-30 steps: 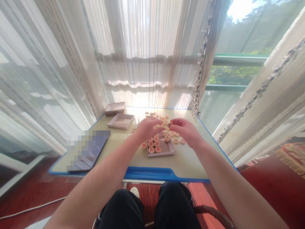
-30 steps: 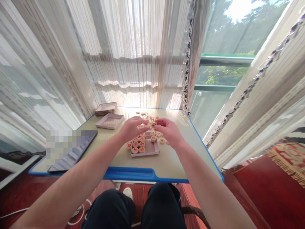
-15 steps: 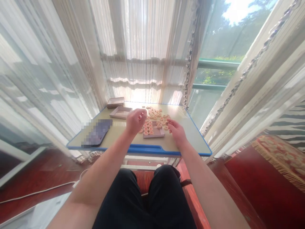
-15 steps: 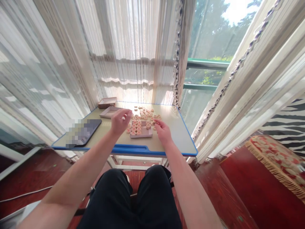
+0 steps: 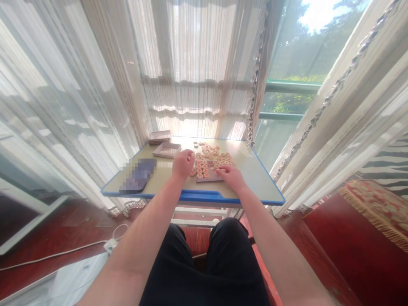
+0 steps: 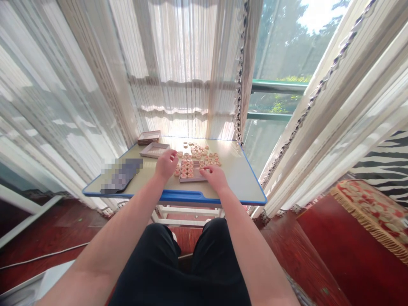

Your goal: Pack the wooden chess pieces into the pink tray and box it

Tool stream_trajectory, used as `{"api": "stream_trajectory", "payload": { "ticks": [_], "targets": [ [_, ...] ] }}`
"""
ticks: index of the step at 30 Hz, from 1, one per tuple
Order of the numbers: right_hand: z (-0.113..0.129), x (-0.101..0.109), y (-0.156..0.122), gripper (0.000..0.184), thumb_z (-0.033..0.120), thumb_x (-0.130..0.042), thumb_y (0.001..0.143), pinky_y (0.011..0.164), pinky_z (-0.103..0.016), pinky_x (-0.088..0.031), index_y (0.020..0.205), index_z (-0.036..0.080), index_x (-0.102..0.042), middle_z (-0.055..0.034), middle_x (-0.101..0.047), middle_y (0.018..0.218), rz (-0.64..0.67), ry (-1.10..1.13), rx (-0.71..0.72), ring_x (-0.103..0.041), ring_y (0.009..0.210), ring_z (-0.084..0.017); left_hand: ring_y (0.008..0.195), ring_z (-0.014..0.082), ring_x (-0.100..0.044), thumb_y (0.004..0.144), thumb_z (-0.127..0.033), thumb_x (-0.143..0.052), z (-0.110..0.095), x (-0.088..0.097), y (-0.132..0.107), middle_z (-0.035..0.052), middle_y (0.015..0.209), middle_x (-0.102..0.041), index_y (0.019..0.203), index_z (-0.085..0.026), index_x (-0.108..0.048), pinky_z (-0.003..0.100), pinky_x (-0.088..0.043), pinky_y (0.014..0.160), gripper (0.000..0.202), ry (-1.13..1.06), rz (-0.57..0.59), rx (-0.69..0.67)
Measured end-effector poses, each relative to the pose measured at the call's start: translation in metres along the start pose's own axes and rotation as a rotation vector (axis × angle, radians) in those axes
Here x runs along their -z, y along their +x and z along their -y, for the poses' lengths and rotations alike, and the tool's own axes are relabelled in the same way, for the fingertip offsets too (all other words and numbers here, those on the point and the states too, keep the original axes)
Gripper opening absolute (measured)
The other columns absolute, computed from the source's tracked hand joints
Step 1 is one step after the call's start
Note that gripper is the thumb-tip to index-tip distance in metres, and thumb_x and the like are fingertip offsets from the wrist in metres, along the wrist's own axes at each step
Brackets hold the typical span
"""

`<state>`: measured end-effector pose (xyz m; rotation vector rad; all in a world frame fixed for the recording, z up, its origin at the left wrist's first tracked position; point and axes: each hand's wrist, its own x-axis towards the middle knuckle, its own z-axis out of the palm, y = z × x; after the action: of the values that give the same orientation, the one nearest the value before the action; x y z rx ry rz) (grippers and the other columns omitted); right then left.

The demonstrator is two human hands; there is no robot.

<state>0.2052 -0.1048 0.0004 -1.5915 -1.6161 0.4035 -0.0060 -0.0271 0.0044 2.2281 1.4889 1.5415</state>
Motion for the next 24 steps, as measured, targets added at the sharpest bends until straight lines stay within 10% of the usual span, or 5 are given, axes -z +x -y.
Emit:
{"api": "stream_trajectory", "payload": {
  "ticks": [24],
  "targets": [
    [0.011,0.001,-0.004,0.02,0.036,-0.059,0.07,0.072,-0.03,-0.041,0.075,0.02,-0.072,-0.0024,-0.057,0.074,0.005,-0.148,0.02,-0.052,0.072,-0.017,0.068,0.0176,-0.059,0.076,-0.03,-0.057,0.001,0.001,0.002,0.0039,0.075,-0.065,0.074,-0.019,-0.062,0.031,-0.046,0.069,0.012,0.038,0.033,0.189]
  ]
}}
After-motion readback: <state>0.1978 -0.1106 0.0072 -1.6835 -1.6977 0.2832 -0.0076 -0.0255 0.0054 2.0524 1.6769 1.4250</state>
